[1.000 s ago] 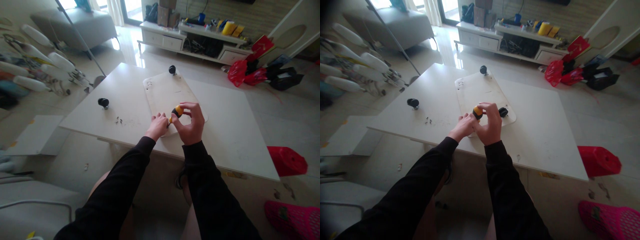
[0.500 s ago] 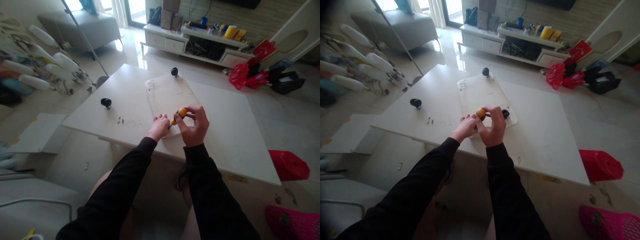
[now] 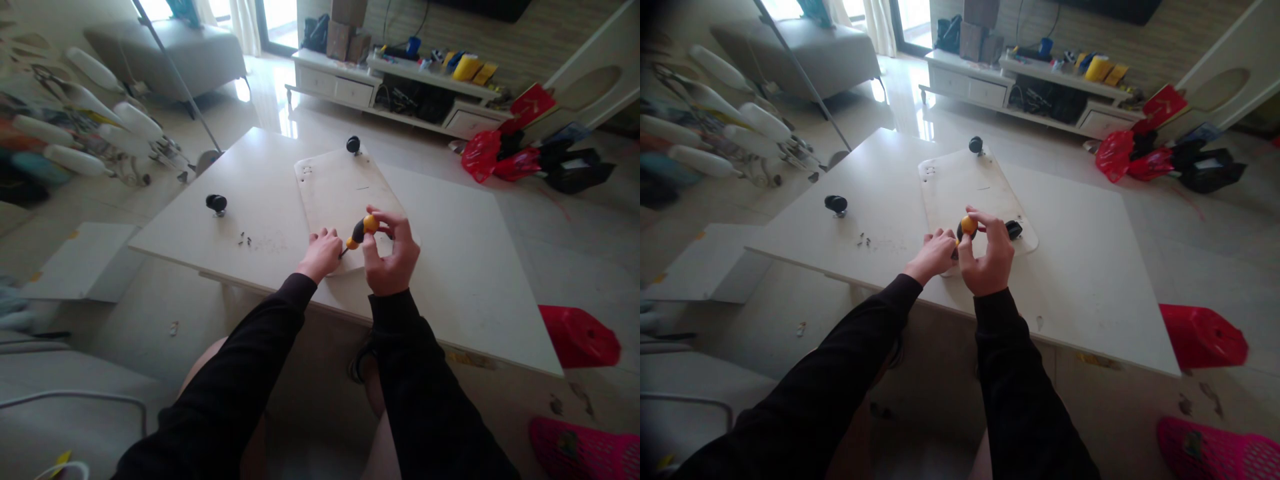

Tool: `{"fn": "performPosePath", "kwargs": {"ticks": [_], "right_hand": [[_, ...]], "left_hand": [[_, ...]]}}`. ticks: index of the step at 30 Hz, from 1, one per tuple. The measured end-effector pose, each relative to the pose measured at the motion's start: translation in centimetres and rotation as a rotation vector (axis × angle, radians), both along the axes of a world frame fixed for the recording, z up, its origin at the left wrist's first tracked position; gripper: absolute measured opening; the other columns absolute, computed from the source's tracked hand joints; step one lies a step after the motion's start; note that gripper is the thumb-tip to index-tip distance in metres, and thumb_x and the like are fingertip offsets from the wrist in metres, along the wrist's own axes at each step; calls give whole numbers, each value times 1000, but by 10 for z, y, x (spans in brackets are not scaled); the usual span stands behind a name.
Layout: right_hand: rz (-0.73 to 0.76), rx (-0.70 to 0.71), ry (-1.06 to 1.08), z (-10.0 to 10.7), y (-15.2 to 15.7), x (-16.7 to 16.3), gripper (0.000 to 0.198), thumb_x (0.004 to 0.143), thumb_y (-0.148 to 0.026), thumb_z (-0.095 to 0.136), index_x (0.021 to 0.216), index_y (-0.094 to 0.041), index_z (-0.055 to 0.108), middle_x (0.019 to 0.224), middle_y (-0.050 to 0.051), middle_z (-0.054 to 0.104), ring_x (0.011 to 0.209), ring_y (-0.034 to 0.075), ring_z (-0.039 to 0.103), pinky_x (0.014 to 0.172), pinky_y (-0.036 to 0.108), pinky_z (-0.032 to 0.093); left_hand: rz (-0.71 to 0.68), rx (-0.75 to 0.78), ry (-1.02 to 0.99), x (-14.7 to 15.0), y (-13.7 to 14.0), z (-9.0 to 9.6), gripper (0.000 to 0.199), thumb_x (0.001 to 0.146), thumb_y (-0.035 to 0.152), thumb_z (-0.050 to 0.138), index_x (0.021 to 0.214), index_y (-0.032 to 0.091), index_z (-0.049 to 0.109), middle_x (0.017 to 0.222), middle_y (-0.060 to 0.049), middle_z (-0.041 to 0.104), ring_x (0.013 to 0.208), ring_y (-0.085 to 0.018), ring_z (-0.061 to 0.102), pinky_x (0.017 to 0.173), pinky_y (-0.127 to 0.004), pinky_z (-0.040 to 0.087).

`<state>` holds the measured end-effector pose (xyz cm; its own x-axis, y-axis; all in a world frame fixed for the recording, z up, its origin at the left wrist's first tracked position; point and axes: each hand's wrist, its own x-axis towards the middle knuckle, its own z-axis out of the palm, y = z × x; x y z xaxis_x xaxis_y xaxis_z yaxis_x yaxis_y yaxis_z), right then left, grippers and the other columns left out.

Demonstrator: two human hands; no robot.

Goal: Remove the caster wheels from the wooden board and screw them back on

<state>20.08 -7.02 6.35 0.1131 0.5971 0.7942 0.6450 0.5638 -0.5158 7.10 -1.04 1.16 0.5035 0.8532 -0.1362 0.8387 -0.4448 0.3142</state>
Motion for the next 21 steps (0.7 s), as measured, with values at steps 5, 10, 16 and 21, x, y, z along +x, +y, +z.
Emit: {"fn": "performPosePath", "kwargs": {"ticks": [5, 10, 16, 21], "right_hand": [[-79, 46, -55, 0, 2, 1, 24, 87, -27, 80, 109, -27, 69, 108, 5, 71, 99, 22, 71, 76, 38, 65], [-41, 20, -40, 1, 0, -1, 32, 91, -18, 67, 121, -28, 65, 113, 5, 77, 102, 21, 74, 81, 39, 65], [-107, 45, -54, 1, 1, -1, 23, 87, -30, 79, 108, -27, 69, 102, 3, 73, 95, 21, 71, 73, 36, 63], [-73, 47, -57, 0, 1, 0, 28, 91, -19, 66, 117, -28, 67, 110, 4, 77, 99, 22, 73, 77, 38, 63]], "left_hand": [[11, 2, -21, 0, 0, -2, 38, 94, 15, 57, 129, 18, 71, 135, -19, 63, 129, -38, 51, 106, -55, 43], [7, 13, -20, 0, 0, -3, 29, 97, 17, 54, 119, 16, 73, 132, -20, 63, 126, -38, 53, 104, -54, 45], [0, 23, -21, 0, -1, -2, 33, 98, 13, 51, 123, 17, 72, 134, -19, 64, 125, -37, 53, 103, -53, 45], [3, 19, 0, 0, 0, -3, 30, 96, 15, 54, 119, 16, 74, 132, -20, 64, 126, -37, 52, 103, -54, 45]]}}
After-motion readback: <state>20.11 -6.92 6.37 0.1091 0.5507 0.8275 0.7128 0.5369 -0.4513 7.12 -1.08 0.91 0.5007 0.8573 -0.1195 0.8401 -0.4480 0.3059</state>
